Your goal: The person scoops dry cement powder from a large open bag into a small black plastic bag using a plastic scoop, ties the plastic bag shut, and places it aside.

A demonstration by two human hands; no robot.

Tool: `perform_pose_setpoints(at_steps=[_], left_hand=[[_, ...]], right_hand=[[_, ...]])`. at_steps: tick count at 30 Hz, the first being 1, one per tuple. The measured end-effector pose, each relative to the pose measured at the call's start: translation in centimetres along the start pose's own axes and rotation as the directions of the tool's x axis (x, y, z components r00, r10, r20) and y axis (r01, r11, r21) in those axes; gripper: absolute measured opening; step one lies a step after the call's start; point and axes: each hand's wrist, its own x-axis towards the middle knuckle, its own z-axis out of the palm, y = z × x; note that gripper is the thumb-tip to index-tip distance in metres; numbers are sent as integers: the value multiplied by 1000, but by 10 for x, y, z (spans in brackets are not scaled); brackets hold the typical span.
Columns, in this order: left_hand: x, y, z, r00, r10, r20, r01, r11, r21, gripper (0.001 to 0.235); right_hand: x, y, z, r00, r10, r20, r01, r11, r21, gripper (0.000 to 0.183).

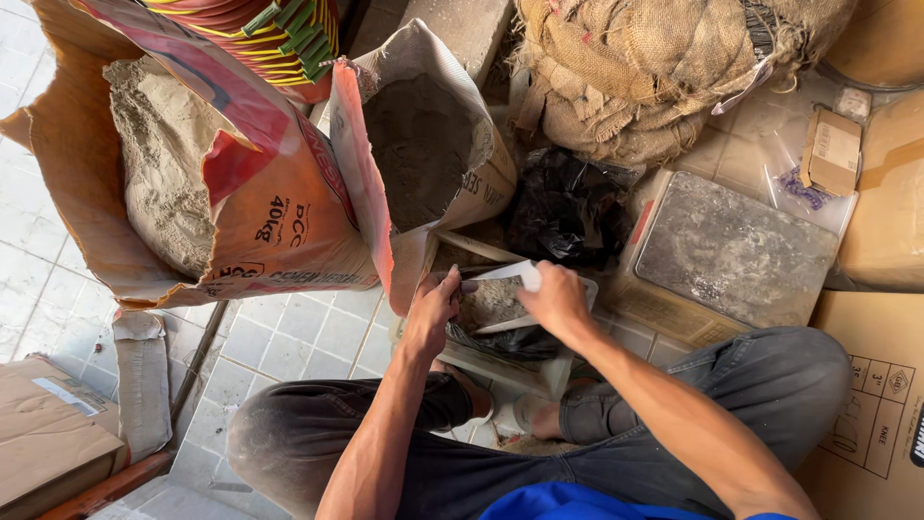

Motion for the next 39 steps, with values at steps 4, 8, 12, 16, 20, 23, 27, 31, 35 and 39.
perform_pose_setpoints(at_steps=[4,8,12,16,20,23,27,31,35,39], left_hand=[[-21,24,9,1000,-4,-26,4,1000,-2,42],[-27,30,9,999,-34,-3,34,999,8,41],[-39,44,15,999,-52,3,51,998,47,43],[-41,50,17,998,-55,1,55,996,70,45],[-28,39,14,999,-36,-2,36,995,98,48],[-22,31,12,999,-33,-42,37,993,114,47],[-15,22,11,993,-52,-106,64,992,110,47],[-19,28,16,990,-49,-132,71,984,163,47],[-18,29,18,987,-70,-142,102,967,233,51],[-15,23,20,986,-104,-130,135,958,252,52]], right_hand=[[-31,-22,-4,953,-292,-77,262,927,-270,55],[-47,-4,-6,816,-562,-137,381,700,-604,38],[-50,16,-7,739,-668,-89,421,562,-712,58],[-59,-16,-54,741,-663,-103,432,589,-682,60],[-61,-57,-121,925,-374,-62,326,868,-374,52],[-51,-73,-156,979,-167,-117,147,975,-167,59],[6,-67,-161,893,-201,-403,239,970,47,63],[55,-154,-144,848,-203,-490,297,947,120,63],[113,-206,-92,753,-436,-493,522,852,43,56],[130,-191,-74,870,-395,-296,432,899,70,76]])
